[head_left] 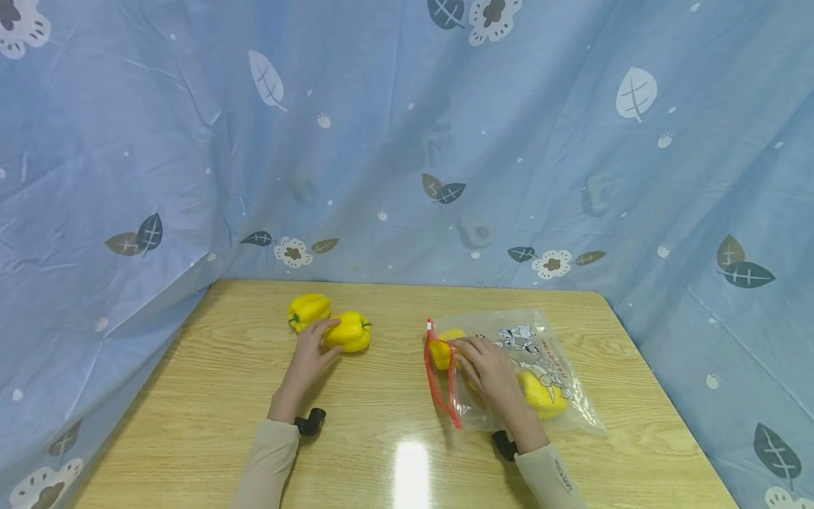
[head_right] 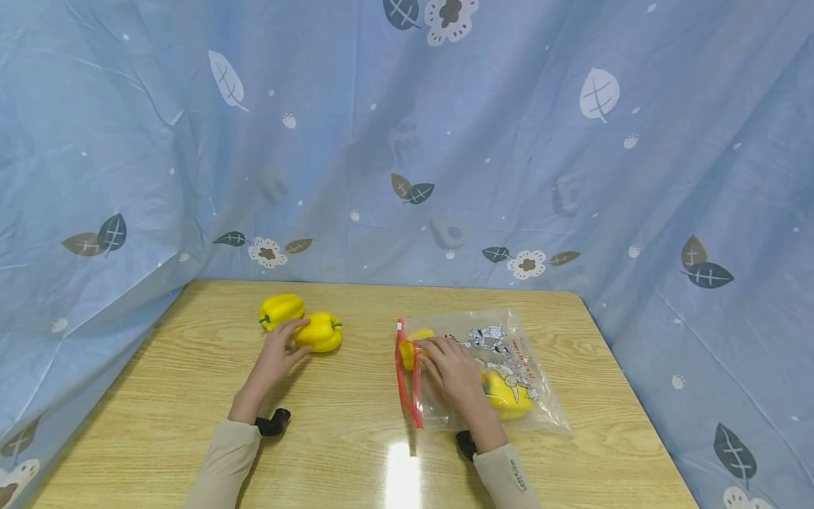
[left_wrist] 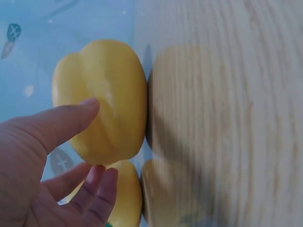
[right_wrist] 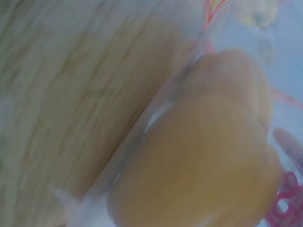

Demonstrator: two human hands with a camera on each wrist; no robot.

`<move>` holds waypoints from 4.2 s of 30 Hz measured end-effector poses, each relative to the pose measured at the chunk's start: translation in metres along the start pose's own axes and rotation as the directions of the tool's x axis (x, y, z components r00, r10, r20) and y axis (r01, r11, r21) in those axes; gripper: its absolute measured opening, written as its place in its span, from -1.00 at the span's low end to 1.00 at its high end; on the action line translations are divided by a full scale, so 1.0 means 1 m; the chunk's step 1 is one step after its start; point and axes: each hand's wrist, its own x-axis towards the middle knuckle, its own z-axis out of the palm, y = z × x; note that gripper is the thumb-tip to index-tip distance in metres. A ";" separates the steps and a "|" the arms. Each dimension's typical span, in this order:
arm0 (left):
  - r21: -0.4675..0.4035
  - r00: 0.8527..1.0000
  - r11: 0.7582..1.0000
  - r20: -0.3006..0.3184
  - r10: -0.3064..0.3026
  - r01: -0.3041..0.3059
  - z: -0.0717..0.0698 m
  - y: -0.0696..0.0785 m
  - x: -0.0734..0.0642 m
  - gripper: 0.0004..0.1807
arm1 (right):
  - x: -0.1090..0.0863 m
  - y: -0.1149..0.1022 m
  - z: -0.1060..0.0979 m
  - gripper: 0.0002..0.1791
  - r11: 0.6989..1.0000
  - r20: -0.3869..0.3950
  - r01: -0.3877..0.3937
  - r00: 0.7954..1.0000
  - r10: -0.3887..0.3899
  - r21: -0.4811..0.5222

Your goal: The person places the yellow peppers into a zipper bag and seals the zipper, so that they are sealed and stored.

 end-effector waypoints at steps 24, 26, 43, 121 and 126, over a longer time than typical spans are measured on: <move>-0.232 0.998 0.973 0.068 -0.004 0.019 0.024 0.034 -0.001 -0.50 | 0.004 -0.003 -0.005 -0.70 0.999 -0.007 0.005 1.000 -0.005 0.041; -0.244 0.994 0.970 0.106 0.012 0.014 0.026 0.040 -0.002 -0.50 | 0.004 -0.003 -0.005 -0.70 0.999 -0.008 0.005 1.000 -0.005 0.044; -0.290 0.969 0.957 0.235 0.073 -0.002 0.042 0.064 -0.013 -0.53 | 0.004 -0.003 -0.006 -0.71 0.999 0.010 -0.001 1.000 0.001 0.036; -0.510 0.911 0.860 0.358 0.205 0.007 0.116 0.116 -0.042 -0.58 | 0.003 -0.006 -0.003 -0.72 0.999 -0.005 0.012 1.000 -0.012 0.052; -0.469 0.919 0.883 0.347 0.185 -0.001 0.106 0.116 -0.040 -0.61 | 0.004 -0.006 -0.003 -0.73 0.998 -0.004 0.012 1.000 -0.011 0.067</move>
